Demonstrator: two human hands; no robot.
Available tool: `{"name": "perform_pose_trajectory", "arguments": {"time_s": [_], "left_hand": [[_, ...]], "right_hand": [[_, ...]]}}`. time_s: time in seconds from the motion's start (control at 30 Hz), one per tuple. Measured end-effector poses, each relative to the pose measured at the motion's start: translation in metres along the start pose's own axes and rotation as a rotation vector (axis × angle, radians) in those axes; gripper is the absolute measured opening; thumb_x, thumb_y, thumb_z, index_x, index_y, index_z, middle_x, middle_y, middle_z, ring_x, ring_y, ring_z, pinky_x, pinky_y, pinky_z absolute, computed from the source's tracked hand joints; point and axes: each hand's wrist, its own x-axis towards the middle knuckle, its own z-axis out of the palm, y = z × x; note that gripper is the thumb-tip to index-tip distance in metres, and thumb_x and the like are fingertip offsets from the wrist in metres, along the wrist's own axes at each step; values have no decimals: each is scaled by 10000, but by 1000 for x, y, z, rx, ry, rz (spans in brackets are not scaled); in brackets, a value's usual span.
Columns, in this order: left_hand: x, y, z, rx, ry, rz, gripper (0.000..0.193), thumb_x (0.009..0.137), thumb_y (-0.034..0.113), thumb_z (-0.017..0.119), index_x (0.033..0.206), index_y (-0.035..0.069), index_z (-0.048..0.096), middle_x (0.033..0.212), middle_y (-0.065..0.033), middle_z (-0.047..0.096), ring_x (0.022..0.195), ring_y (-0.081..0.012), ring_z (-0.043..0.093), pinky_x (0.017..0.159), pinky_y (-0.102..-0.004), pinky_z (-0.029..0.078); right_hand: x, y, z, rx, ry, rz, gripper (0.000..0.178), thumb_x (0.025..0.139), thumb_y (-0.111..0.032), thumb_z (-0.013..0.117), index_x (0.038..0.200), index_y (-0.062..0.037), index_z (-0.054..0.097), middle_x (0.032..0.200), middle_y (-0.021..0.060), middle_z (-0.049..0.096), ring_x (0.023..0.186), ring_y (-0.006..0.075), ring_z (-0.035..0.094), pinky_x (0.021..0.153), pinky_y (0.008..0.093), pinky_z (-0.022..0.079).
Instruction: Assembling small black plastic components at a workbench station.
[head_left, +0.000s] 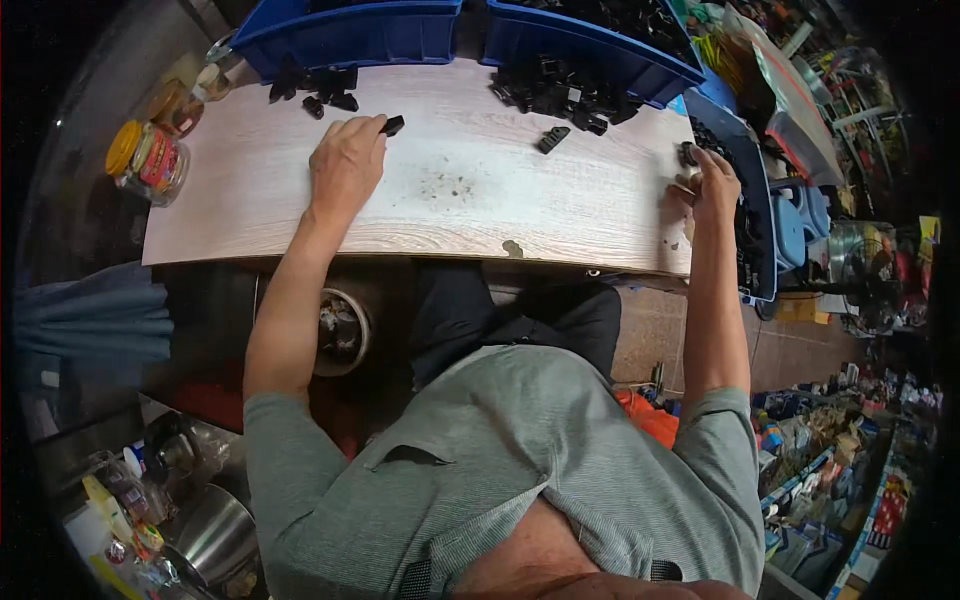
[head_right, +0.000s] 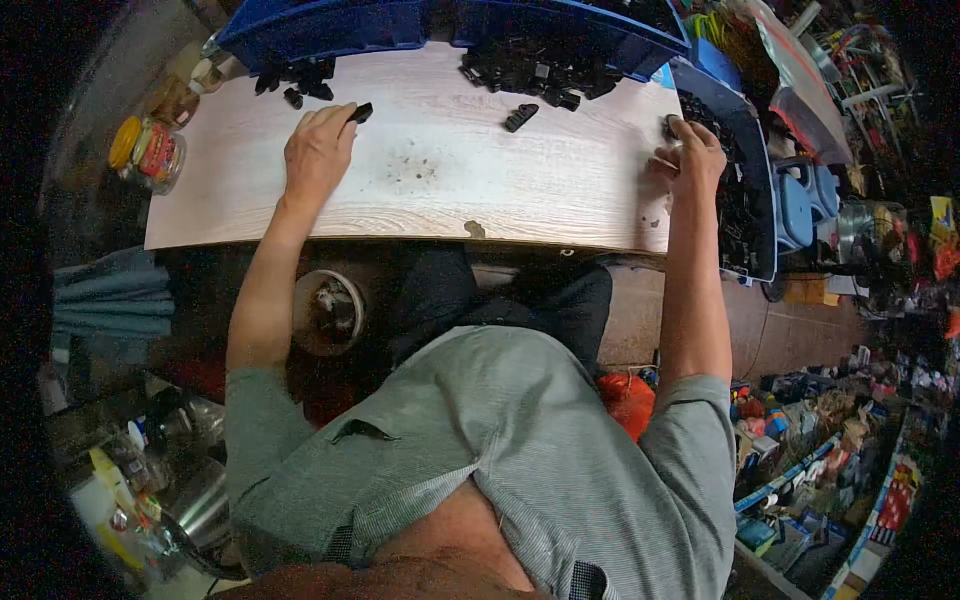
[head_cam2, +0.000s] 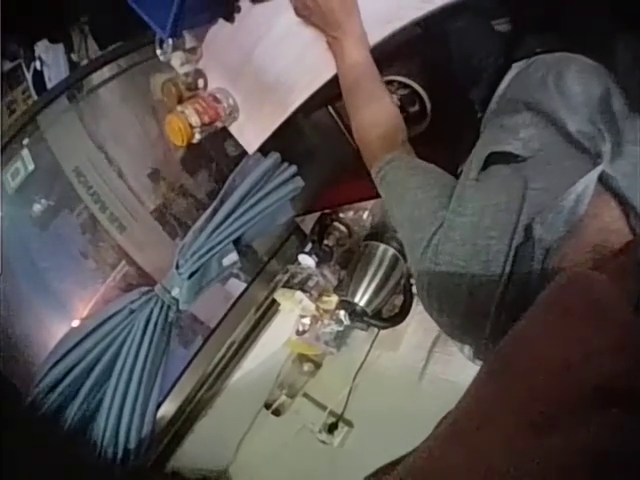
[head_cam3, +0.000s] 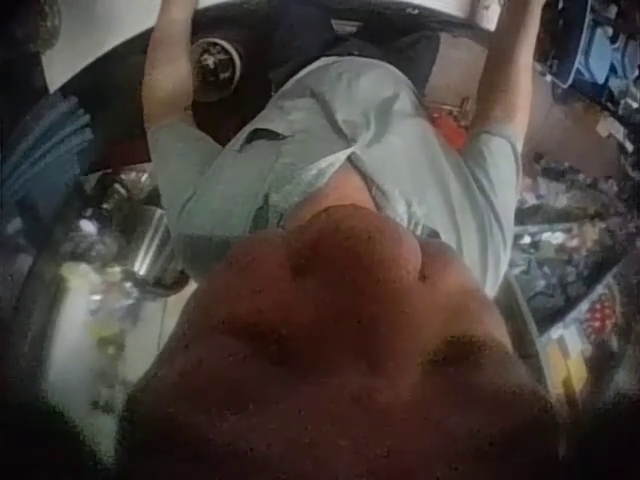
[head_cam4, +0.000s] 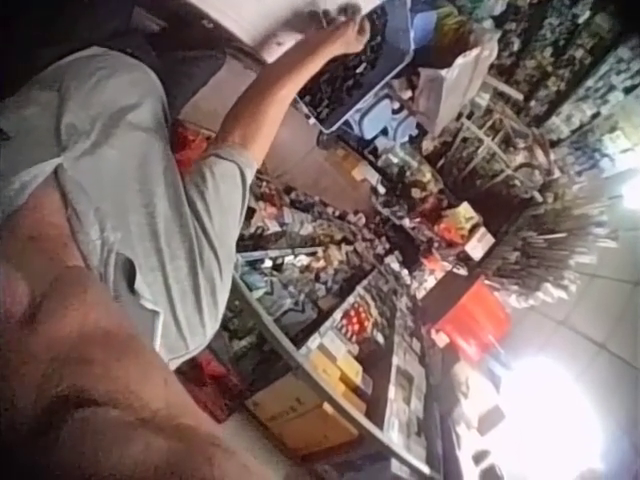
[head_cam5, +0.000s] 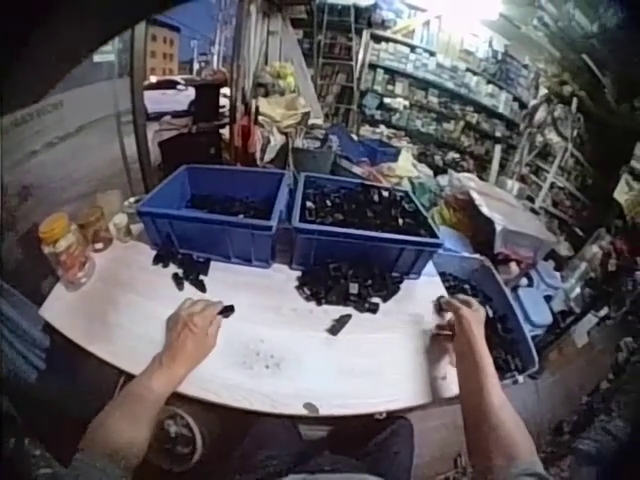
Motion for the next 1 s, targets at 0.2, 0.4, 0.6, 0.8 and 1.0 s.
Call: {"name": "perform_pose_trajectory", "arguments": {"time_s": [0.2,0.4,0.6,0.8,1.0], "left_hand": [[4,21,9,-8,12,47,295,891,124,687,1170,31,699,1089,-128,721,975,-326,644,849,-406,537],[12,37,21,-80,-13,96,295,886,105,676,1173,40,696,1084,-116,726,988,-316,645,842,-412,545],[14,37,23,-120,-23,138,268,896,91,685,1159,44,705,1082,-108,739,976,-289,662,819,-395,556],[11,42,16,-164,-29,97,267,894,78,685,1155,26,710,1036,-130,745,954,-300,689,822,-389,566],[9,67,22,-438,-47,26,282,924,90,668,1193,8,696,1087,-173,736,947,-291,735,817,-382,608]], "right_hand": [[-55,-6,59,-219,-422,-34,529,824,-112,777,1324,-66,608,784,59,651,593,154,629,530,324,571],[-68,6,109,-364,-674,-117,509,791,-38,793,1282,-67,664,730,54,649,499,114,548,437,290,407],[-66,6,129,-463,-721,-124,274,841,-108,765,1100,-44,705,636,20,615,428,102,496,368,300,356],[-83,-1,136,-498,-696,-9,193,842,-170,788,989,-108,681,556,-46,524,406,81,465,373,261,375],[-85,11,136,-329,-733,-41,235,809,-141,810,1004,-107,683,573,-31,544,416,82,464,384,253,364]]}}
